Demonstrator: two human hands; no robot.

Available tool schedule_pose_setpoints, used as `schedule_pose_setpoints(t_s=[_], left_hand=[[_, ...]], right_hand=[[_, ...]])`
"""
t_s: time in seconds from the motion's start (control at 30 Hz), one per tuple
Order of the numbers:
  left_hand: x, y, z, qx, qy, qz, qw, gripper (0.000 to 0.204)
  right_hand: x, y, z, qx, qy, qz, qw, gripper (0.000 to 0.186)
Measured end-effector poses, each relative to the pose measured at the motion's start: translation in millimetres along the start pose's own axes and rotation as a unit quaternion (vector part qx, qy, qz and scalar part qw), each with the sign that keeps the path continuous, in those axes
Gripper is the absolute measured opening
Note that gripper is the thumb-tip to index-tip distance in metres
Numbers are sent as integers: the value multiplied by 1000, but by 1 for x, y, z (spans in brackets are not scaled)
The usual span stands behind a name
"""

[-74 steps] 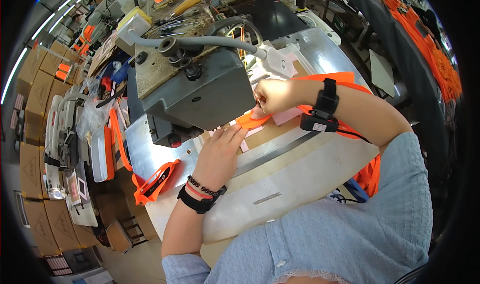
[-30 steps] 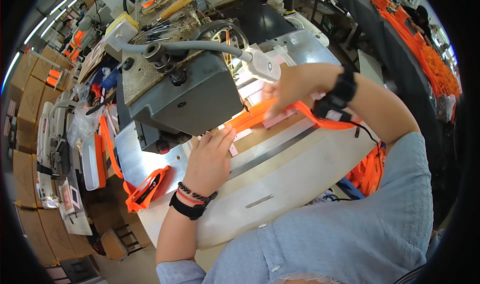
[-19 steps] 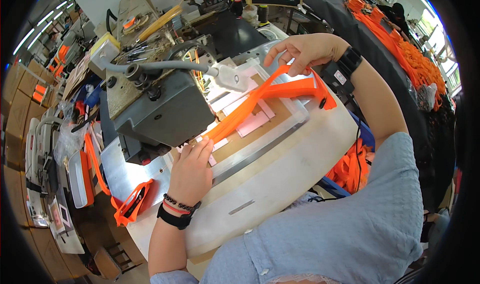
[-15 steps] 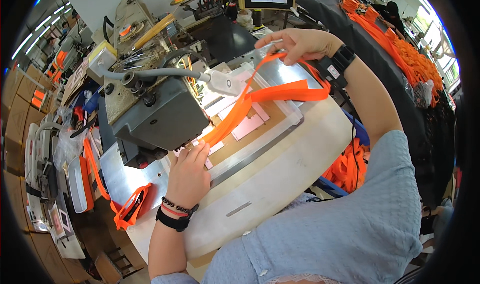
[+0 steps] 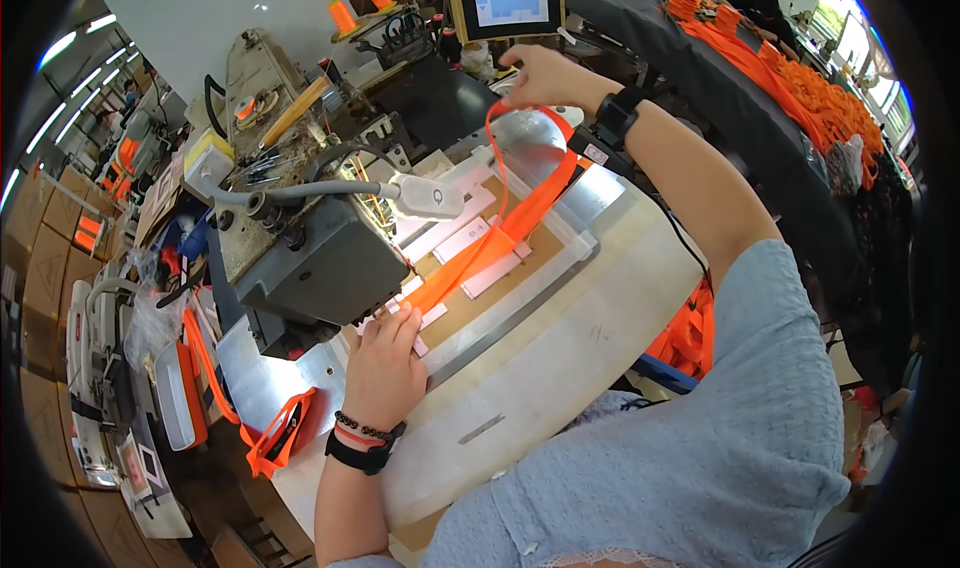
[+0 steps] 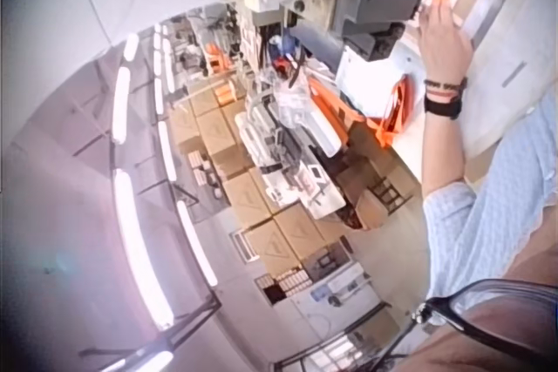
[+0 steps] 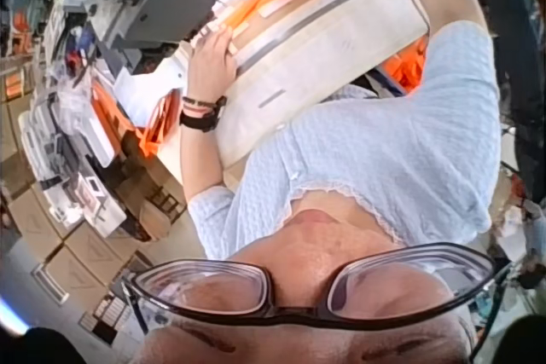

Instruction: Operating an industrial sewing machine to join and stitch orange synthetic straps.

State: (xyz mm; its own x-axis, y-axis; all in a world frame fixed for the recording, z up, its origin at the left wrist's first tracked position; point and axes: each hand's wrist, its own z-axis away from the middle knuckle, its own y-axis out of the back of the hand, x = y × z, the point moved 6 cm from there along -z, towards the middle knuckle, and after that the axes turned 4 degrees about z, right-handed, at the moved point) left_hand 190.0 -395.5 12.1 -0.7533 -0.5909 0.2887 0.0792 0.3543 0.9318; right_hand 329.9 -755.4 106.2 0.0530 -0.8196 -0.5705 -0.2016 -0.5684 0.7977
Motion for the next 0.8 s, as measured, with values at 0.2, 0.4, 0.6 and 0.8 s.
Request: schedule_pose_setpoints(t_s=[0.2, 0.4, 0.6, 0.8], left_hand=[[3, -2, -4, -23, 16, -14, 1000, 49], [6, 0, -3, -3, 5, -1, 1000, 50], [4, 0, -3, 9, 9, 11, 1000, 49], [3, 1, 0, 14, 13, 12, 1000, 49]], right_hand=[[75, 1, 29, -104, -16, 340, 935, 37], [96, -22, 96, -174, 128, 147, 965, 41], [102, -17, 97, -219, 72, 163, 959, 31], [58, 21, 102, -256, -109, 28, 960, 15]])
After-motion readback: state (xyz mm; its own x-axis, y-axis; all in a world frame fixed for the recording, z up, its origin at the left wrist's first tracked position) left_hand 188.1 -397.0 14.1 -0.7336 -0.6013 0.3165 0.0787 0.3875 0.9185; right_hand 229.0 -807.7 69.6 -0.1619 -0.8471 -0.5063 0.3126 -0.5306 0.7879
